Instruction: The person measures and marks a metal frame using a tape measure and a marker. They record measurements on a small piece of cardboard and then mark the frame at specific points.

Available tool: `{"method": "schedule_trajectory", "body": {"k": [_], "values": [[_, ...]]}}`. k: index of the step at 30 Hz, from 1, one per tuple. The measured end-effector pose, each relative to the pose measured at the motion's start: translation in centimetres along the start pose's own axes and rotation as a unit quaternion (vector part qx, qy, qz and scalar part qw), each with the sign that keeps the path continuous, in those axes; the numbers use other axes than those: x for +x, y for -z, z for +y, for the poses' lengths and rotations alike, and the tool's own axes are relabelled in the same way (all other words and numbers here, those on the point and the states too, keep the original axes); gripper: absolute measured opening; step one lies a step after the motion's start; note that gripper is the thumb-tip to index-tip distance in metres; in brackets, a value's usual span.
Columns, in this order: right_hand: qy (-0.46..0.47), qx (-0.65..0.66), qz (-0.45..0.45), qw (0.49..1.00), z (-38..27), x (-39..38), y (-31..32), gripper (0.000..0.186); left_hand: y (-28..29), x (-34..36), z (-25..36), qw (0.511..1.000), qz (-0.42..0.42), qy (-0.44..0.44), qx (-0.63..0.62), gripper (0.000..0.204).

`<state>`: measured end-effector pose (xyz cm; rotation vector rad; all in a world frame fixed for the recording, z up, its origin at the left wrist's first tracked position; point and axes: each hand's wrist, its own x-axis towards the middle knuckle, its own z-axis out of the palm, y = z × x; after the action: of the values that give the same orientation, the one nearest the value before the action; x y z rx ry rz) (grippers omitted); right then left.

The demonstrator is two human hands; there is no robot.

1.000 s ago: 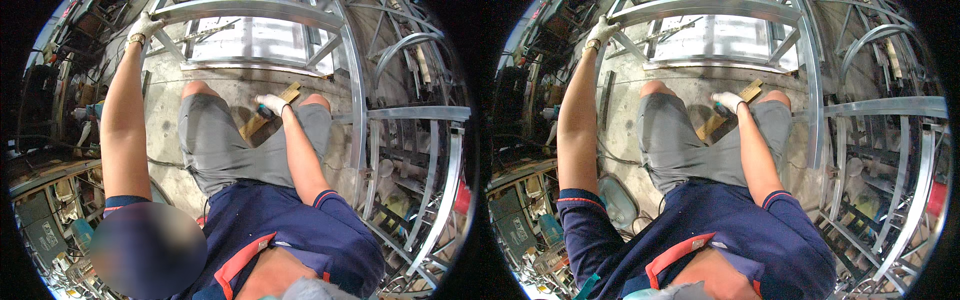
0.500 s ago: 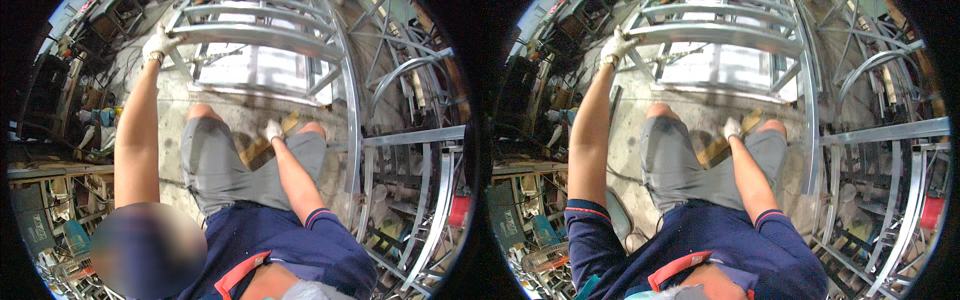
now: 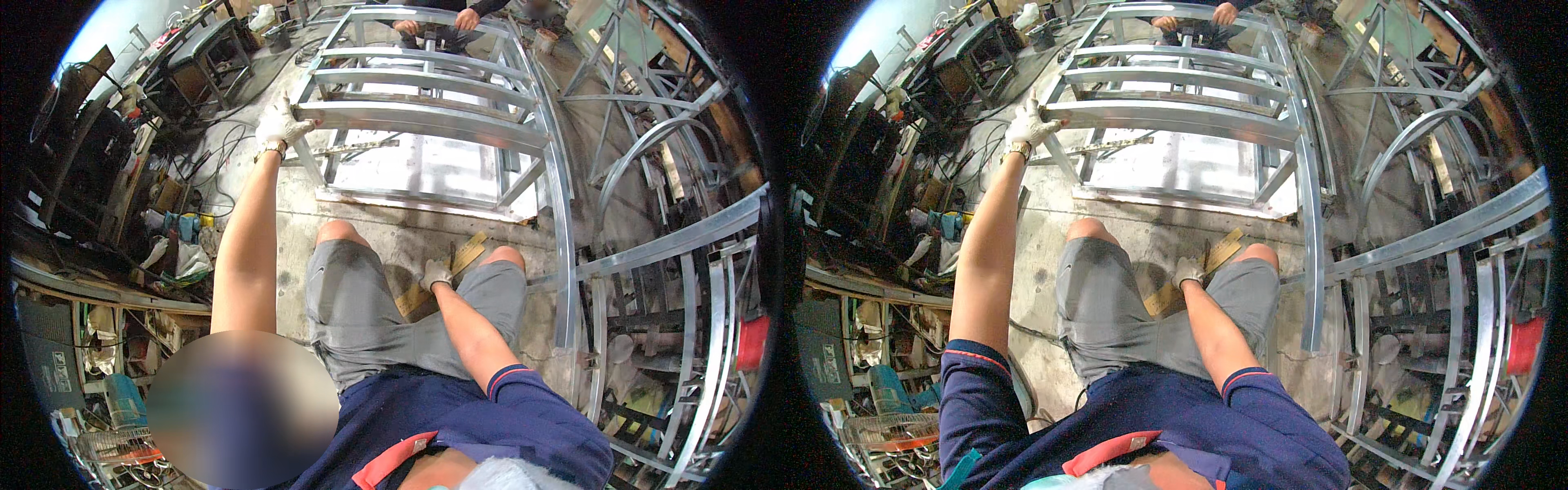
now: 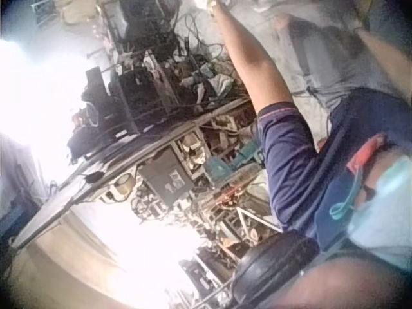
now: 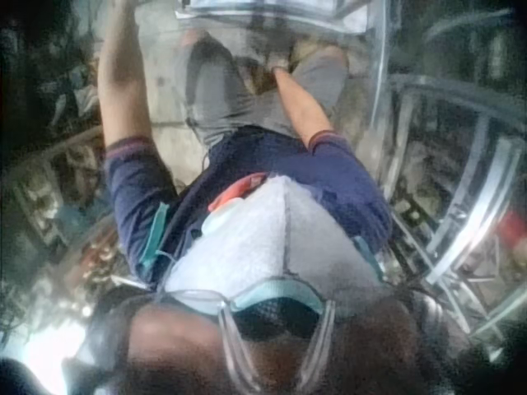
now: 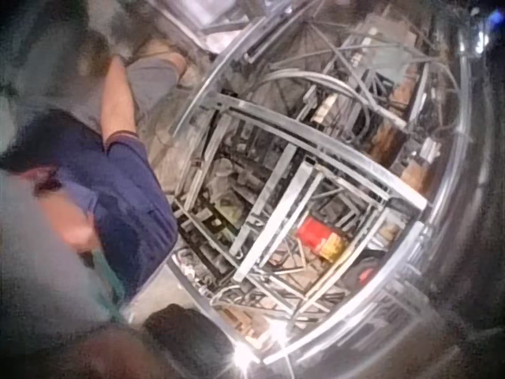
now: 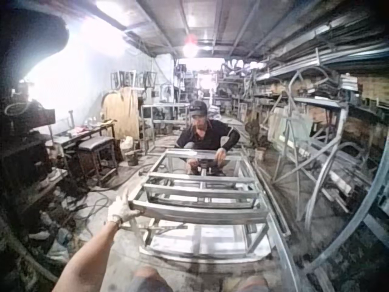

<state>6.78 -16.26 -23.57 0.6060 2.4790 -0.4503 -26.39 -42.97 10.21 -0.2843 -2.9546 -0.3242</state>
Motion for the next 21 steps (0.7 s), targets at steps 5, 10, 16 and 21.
{"method": "schedule_trajectory", "body": {"k": [5,10,16,21], "values": [[0.017,-0.053,0.048,0.997,-0.6,-0.9,0.8,0.057,-0.6,0.2,-0.4,0.999,-0.01,0.023,-0.019,0.136],[0.037,-0.015,0.044,0.998,-1.6,-1.2,3.1,0.063,-1.6,0.8,-1.1,0.998,-0.013,-0.003,-0.061,0.132],[0.096,0.153,0.087,0.98,-2.6,-2.2,6.8,0.052,-1.2,0.1,-0.6,1.0,0.003,-0.001,-0.031,0.115],[0.198,0.262,0.125,0.936,-1.9,-5.0,10.3,0.043,-0.3,-1.7,1.5,0.983,0.129,-0.118,0.063,0.093]]}}
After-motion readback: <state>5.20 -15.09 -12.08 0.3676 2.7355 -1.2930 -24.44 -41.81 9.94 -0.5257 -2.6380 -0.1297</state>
